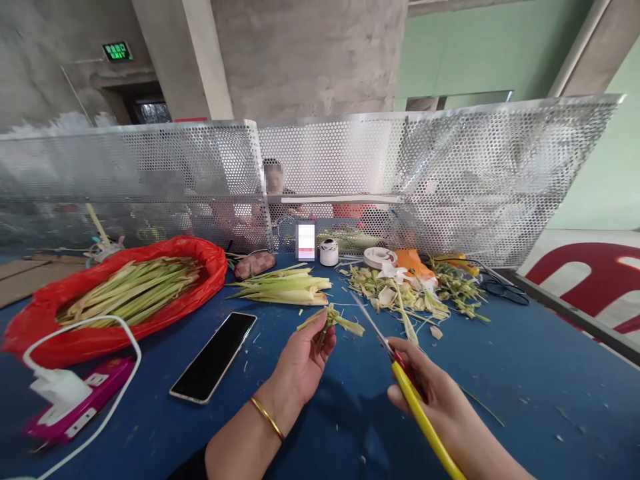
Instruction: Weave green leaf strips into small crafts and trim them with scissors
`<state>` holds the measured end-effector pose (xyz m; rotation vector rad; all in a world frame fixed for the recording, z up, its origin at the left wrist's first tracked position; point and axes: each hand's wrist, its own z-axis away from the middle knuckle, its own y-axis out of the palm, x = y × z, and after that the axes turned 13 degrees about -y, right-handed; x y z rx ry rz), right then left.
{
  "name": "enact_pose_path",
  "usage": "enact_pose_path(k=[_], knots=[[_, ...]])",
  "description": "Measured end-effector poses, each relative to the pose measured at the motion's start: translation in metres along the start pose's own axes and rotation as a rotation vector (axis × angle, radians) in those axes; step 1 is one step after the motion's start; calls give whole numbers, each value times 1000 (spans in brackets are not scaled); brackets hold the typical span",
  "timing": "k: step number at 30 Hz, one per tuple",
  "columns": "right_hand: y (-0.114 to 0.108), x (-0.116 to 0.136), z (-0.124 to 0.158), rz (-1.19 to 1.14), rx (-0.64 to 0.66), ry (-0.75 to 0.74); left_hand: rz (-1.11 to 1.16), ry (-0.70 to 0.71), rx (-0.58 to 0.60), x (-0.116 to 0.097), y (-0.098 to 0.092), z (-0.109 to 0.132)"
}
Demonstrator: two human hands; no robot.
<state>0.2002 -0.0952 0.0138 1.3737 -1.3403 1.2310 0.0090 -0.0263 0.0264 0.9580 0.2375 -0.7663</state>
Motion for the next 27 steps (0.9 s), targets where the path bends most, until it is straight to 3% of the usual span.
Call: enact_pose_path(k=[5, 9, 11, 16, 18, 23, 27], knots=[[-12, -2, -9, -420, -238, 257, 51, 7, 31, -1, 2, 1], [-22, -4, -15, -524, -374, 231, 48, -1, 26, -2, 3, 4], [-23, -2, -14, -472, -326, 198, 29, 1, 20, -2, 4, 5], [-13, 11, 1, -225, 44, 130, -45, 16, 7, 1, 2, 4], [-5, 16, 8, -185, 122, 100, -34, 18, 11, 2, 1, 3], [8, 15, 11, -118, 113, 80, 29, 36, 60, 3, 1, 1], [3, 5, -1, -116, -37, 122, -59, 121, 117, 5, 4, 5]])
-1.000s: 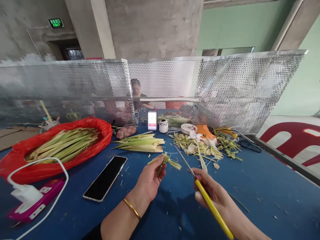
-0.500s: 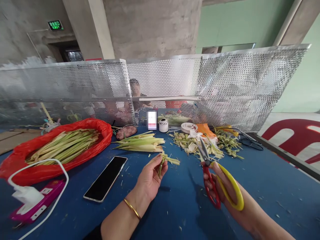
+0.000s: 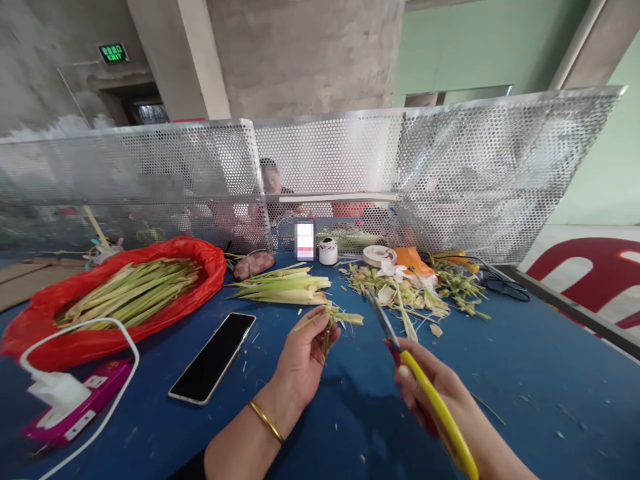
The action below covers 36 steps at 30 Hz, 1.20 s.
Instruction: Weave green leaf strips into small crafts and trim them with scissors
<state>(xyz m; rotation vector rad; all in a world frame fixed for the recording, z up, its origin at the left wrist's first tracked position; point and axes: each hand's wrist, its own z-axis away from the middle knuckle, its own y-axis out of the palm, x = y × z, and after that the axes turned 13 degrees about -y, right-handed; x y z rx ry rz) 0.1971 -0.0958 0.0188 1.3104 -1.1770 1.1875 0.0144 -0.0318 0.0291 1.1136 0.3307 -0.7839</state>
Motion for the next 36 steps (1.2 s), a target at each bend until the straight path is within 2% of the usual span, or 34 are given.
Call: enact_pose_path(k=[3, 6, 9, 13, 16, 19, 20, 22, 24, 26, 31, 36], knots=[[-4, -2, -6, -172, -111, 37, -224, 124, 90, 6, 3, 7], [-3, 1, -8, -377, -167, 80, -490, 220, 195, 13, 5, 15], [-1, 2, -7, -502, -130, 129, -714, 256, 321, 18, 6, 23], [-1, -2, -6, -475, -102, 125, -902, 264, 452, 18, 9, 29], [-1, -3, -6, -437, -104, 67, -972, 339, 402, 18, 10, 28], [-3, 0, -8, -420, -174, -37, -940, 396, 226, 20, 7, 22], [-5, 1, -9, -396, -201, -81, -908, 344, 172, 21, 6, 19], [-8, 3, -12, -312, -241, -184, -827, 106, 133, 25, 2, 15], [-9, 3, -13, -200, -247, -280, -746, -176, 180, 28, -1, 14], [-8, 1, -13, -93, -219, -331, -676, -336, 245, 33, -2, 15], [-2, -9, -11, 80, -88, -347, -588, -378, 235, 40, 0, 19], [-18, -10, -16, 258, -132, -368, -422, -263, 76, 30, 1, 15]])
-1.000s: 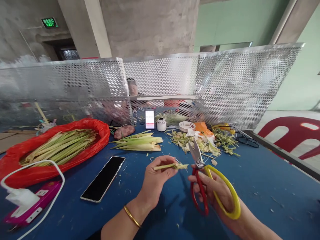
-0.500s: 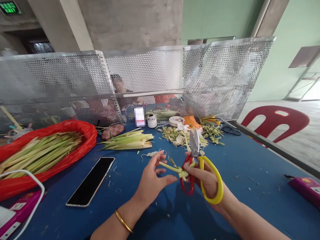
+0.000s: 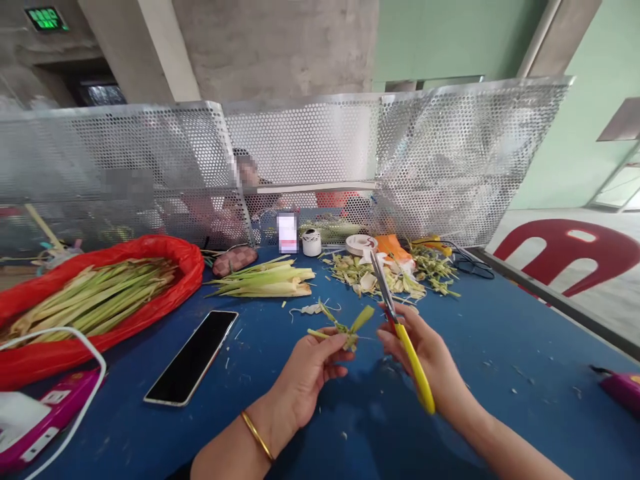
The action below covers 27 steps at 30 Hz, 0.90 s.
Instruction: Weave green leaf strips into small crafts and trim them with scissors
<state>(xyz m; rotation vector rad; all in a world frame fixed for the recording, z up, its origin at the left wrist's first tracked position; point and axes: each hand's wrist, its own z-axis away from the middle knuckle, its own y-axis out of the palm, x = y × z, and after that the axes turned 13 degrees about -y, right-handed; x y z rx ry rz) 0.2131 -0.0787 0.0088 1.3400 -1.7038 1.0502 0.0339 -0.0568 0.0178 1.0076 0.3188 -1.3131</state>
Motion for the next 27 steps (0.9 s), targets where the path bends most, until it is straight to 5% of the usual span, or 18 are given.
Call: enact_pose_path(k=[9, 27], knots=[[-14, -15, 4, 436, 377, -45, 335, 247, -28, -26, -18, -3], [-7, 1, 5, 501, 513, -28, 292, 244, -82, -22, -17, -6]])
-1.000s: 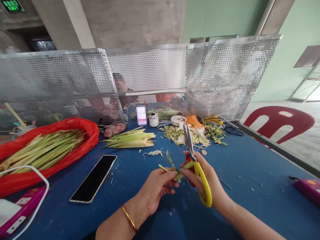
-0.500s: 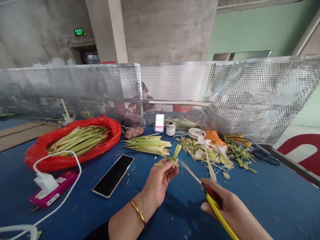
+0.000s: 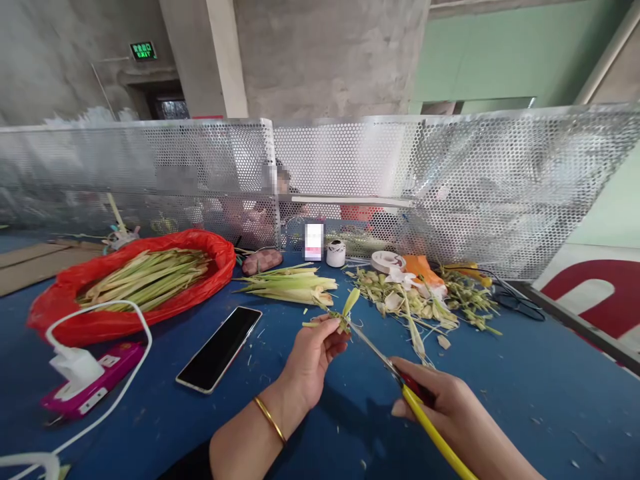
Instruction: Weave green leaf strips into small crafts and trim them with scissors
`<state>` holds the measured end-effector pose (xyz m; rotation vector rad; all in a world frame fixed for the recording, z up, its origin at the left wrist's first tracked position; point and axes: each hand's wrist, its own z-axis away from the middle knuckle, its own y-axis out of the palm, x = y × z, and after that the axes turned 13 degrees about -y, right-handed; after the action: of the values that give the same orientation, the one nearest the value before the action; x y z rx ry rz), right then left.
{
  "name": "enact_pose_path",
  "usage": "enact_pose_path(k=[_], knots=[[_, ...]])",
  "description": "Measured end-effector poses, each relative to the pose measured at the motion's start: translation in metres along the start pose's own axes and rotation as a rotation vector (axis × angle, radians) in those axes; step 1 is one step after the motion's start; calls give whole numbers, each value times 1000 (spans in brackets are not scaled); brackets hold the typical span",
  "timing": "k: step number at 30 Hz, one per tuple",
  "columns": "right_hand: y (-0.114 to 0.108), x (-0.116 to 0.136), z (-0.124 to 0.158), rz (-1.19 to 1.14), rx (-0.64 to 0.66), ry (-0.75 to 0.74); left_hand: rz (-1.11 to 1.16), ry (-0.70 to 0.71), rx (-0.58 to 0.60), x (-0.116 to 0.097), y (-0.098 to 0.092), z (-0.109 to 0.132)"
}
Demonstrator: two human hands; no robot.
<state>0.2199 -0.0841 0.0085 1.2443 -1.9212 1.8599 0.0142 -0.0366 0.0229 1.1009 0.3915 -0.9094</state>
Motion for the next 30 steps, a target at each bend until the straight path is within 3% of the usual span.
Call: enact_pose_path(k=[8, 15, 30], knots=[[4, 2, 1, 110, -42, -59, 13, 20, 5, -1, -1, -2], [8, 1, 2, 145, -69, -119, 79, -36, -92, 0, 1, -1], [1, 5, 1, 244, -104, -170, 15, -19, -7, -2, 1, -1]])
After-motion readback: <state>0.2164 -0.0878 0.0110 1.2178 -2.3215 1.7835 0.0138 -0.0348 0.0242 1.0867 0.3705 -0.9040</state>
